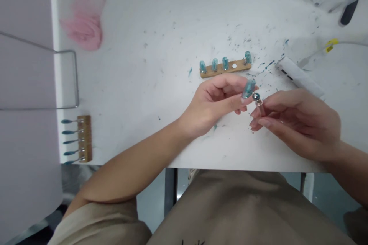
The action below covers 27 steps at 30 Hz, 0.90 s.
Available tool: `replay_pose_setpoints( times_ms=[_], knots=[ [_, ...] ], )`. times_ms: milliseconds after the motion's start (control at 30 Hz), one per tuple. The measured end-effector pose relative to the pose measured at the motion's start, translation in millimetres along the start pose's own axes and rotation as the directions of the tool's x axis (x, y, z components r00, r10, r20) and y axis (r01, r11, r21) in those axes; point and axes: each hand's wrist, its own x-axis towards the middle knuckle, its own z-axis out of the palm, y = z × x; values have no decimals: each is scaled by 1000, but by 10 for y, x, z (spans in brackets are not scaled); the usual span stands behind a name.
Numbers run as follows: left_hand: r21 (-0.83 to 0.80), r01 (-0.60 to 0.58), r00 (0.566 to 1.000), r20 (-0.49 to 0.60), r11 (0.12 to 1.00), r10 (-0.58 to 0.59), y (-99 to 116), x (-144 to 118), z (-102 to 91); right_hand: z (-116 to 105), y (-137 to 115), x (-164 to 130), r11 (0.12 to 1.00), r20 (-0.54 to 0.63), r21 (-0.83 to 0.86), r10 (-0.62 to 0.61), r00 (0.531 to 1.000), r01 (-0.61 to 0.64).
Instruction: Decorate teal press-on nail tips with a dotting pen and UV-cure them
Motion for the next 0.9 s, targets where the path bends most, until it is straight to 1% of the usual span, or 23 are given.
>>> replay_pose_setpoints(
  times_ms=[167, 433, 633, 733, 833, 900],
  knots=[
    [48, -15, 1000, -3, 999, 15, 0, 7, 0, 16, -7, 7, 998, -9, 49, 27, 1000, -27],
    [62, 12, 1000, -28, 998, -10, 2, -10, 5, 11, -12, -1, 996, -25, 77, 51, 998, -49],
    [16, -3, 1000, -6, 1000, 3, -1, -7, 6, 15, -4, 5, 996, 3, 79, 48, 999, -48],
    [33, 3, 1000, -13, 999, -2, -3, 0, 7, 20, -15, 7, 995, -11, 81, 52, 999, -50],
    [48, 9, 1000, -28, 999, -7, 1, 4, 9, 11, -12, 4, 998, -7, 54, 39, 999, -38],
    [24, 3, 1000, -15, 1000, -2, 0, 3, 6, -3, 1, -3, 1000, 15, 25, 15, 1000, -15]
  ],
)
